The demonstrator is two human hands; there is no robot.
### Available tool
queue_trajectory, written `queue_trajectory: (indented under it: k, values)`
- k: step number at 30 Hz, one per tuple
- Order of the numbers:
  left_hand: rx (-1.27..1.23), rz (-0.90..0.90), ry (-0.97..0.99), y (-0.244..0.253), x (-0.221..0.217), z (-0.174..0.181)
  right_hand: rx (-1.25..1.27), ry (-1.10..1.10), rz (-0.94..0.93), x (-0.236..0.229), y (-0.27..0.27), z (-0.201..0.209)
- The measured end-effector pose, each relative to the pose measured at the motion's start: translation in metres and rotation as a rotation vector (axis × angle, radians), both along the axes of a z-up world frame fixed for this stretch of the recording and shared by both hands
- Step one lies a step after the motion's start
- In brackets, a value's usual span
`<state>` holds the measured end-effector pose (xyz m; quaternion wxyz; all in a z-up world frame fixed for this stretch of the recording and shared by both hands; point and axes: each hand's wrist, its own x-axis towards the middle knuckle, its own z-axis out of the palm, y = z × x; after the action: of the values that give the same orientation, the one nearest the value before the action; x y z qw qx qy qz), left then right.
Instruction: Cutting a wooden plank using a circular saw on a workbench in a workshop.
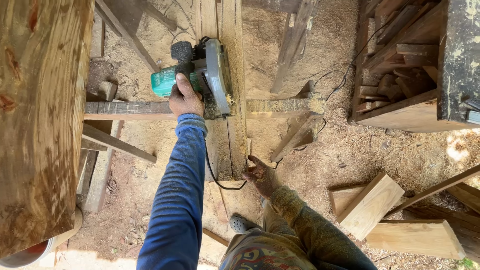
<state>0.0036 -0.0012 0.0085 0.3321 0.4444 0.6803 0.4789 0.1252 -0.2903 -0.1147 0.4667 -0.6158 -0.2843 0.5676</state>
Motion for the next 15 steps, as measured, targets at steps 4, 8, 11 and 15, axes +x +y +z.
queue_trajectory:
  k: [4,8,11,15]
  values:
    - [-0.016,0.003,-0.014,-0.002,0.004,0.014,-0.003,-0.015,0.0,0.0,-0.001,0.006]
    - [-0.01,-0.003,-0.02,0.005,0.006,0.015,0.019,-0.014,-0.009,-0.002,-0.002,0.005]
    - [0.003,-0.002,-0.021,0.009,0.008,0.013,0.029,-0.02,-0.012,-0.002,-0.003,0.0]
    - [0.01,-0.013,-0.024,0.017,0.01,0.012,0.036,-0.03,-0.006,0.002,-0.003,0.009]
